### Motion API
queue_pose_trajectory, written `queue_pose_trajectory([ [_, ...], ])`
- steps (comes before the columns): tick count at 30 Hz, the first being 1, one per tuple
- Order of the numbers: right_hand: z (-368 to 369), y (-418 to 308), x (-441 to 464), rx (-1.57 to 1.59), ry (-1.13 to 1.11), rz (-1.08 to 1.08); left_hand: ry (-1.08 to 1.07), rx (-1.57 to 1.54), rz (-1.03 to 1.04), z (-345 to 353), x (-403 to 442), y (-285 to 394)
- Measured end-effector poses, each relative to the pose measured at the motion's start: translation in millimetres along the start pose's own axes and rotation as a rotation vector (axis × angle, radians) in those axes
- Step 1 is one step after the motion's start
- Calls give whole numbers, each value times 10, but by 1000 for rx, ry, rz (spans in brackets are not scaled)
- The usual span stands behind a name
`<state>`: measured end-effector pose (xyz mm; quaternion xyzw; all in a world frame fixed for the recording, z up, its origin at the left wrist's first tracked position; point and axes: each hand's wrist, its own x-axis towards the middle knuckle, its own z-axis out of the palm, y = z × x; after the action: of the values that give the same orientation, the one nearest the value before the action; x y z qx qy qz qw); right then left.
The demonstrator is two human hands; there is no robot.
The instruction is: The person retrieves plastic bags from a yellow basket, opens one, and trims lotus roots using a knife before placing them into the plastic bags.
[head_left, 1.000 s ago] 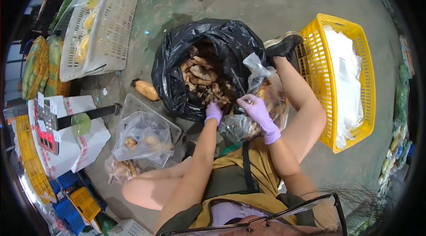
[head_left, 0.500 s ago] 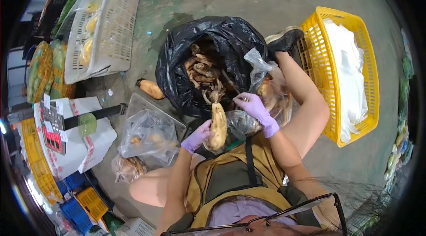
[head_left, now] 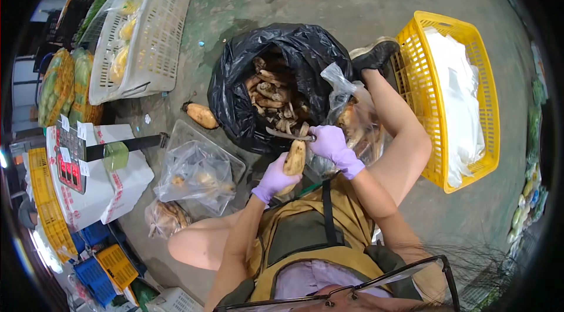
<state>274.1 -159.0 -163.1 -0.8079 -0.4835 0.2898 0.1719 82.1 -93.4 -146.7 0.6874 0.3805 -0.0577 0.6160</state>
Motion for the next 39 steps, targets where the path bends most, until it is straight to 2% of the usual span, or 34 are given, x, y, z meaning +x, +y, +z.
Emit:
queue_pose_trajectory([
  [4,132,126,115,97,-109,40,169,391,88,26,-60,11],
  [6,314,410,179,121,-142,73,201,375,106,29,-124,-3],
  [7,415,626,187,-11,-148,99,219,370,122,1,-118,-2],
  [8,595,848,215,2,-237,181,244,402,145,-51,-104,15],
  [10,469,629,225,80,-110,150,305,454,177,-134,-116,36],
  [12,265,281,253,163,-93,179,285,684,139,-229,-51,-77],
  [17,174,-66,49,-53,192,-142,232,1044,48,-280,46,-215],
  [21,451,83,120,-241,130,-69,249,1189,119,-234,43,-201],
  [24,562,371,188,-317,-13,67,189,1304,56,-273,60,-314],
  [26,523,807,145,-302,26,155,285,1277,124,-463,-99,-388],
  [28,416,763,175,-307,68,188,349,1276,128,-653,-210,-472],
  [32,436,100,167,-86,194,-6,399,1303,54,-756,-209,-531],
  [34,584,-184,104,-82,168,-70,420,1313,37,-685,-155,-507],
  [36,703,-292,4,-121,287,-210,417,1320,-2,-570,-85,-481],
  [39,761,-238,-6,-190,241,-149,404,1308,24,-404,-47,-409],
])
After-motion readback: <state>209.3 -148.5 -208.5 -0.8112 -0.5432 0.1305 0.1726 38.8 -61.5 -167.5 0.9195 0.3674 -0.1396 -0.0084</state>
